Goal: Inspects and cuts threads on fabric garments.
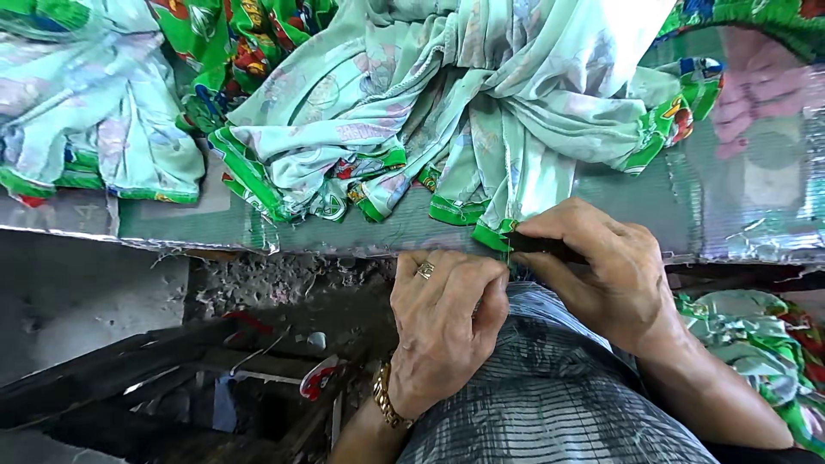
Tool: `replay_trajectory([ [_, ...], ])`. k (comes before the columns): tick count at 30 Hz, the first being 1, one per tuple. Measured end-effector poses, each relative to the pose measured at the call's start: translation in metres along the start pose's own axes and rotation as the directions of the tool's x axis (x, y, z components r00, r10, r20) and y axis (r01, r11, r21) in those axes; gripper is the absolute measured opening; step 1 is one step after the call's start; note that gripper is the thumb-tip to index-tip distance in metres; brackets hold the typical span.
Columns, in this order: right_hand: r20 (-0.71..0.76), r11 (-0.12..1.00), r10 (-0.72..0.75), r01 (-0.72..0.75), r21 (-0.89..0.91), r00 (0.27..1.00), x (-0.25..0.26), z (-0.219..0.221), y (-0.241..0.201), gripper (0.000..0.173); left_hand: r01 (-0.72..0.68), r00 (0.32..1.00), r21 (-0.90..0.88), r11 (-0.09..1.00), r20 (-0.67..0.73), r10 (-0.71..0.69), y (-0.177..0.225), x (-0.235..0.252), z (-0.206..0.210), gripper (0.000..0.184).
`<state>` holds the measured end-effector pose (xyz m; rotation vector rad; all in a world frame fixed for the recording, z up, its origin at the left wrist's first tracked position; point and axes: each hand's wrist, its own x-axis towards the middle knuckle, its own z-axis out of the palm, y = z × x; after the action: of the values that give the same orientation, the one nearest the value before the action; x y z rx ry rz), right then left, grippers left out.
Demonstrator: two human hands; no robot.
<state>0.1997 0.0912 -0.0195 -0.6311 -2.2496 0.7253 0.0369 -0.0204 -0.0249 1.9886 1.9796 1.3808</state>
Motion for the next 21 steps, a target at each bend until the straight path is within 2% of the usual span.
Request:
replay_trajectory([
  [4,-0.01,1.0,-0.006,0.006,0.006,1.0,0.001,0.001,0.001,0.011,-0.01,1.0,-0.002,1.0,0.021,0.01,0.002,-0.001,-0.001,0.009],
  [6,0.041,1.0,-0.019,0.02,-0.013,0.999,-0.002,-0.003,-0.002,0.013,-0.008,1.0,-0.062,0.998,0.022,0.009,0.0,-0.002,-0.008,0.016],
  [8,0.238,0.997,-0.072,0.077,-0.012,0.969,-0.012,-0.012,-0.011,0.017,0.028,1.0,-0.155,0.988,0.008,-0.027,-0.004,-0.001,-0.022,0.029],
  [9,0.369,0.991,-0.132,0.128,0.035,0.92,-0.018,-0.017,-0.015,0.018,0.048,0.998,-0.163,0.985,-0.028,-0.053,-0.007,0.0,-0.028,0.03],
  [11,0.485,0.958,-0.283,0.215,0.192,0.827,-0.024,-0.019,-0.019,0.021,0.04,0.992,-0.098,0.994,-0.114,-0.051,-0.013,0.006,-0.033,0.021],
  [12,0.463,0.947,-0.302,0.205,0.249,0.833,-0.025,-0.019,-0.018,0.023,0.019,0.992,-0.07,0.997,-0.12,-0.027,-0.015,0.01,-0.031,0.016],
  [14,0.315,0.961,-0.218,0.146,0.237,0.924,-0.022,-0.02,-0.014,0.022,-0.034,0.998,-0.018,0.999,-0.054,0.033,-0.017,0.015,-0.024,0.014],
  [15,0.217,0.98,-0.159,0.127,0.152,0.963,-0.019,-0.02,-0.012,0.022,-0.066,0.998,0.019,0.998,-0.01,0.067,-0.017,0.018,-0.019,0.014],
  [17,0.087,0.989,-0.086,0.096,-0.11,0.992,-0.011,-0.018,-0.008,0.024,-0.126,0.99,0.12,0.985,0.079,0.117,-0.017,0.024,-0.009,0.018],
  [19,0.086,0.949,-0.037,0.062,-0.309,0.996,-0.005,-0.016,-0.005,0.023,-0.156,0.983,0.177,0.972,0.119,0.136,-0.02,0.029,-0.002,0.015],
  [21,0.1,0.936,-0.021,0.055,-0.348,0.995,-0.004,-0.015,0.001,0.012,-0.167,0.981,0.136,0.976,0.125,0.151,-0.024,0.034,-0.001,0.01],
])
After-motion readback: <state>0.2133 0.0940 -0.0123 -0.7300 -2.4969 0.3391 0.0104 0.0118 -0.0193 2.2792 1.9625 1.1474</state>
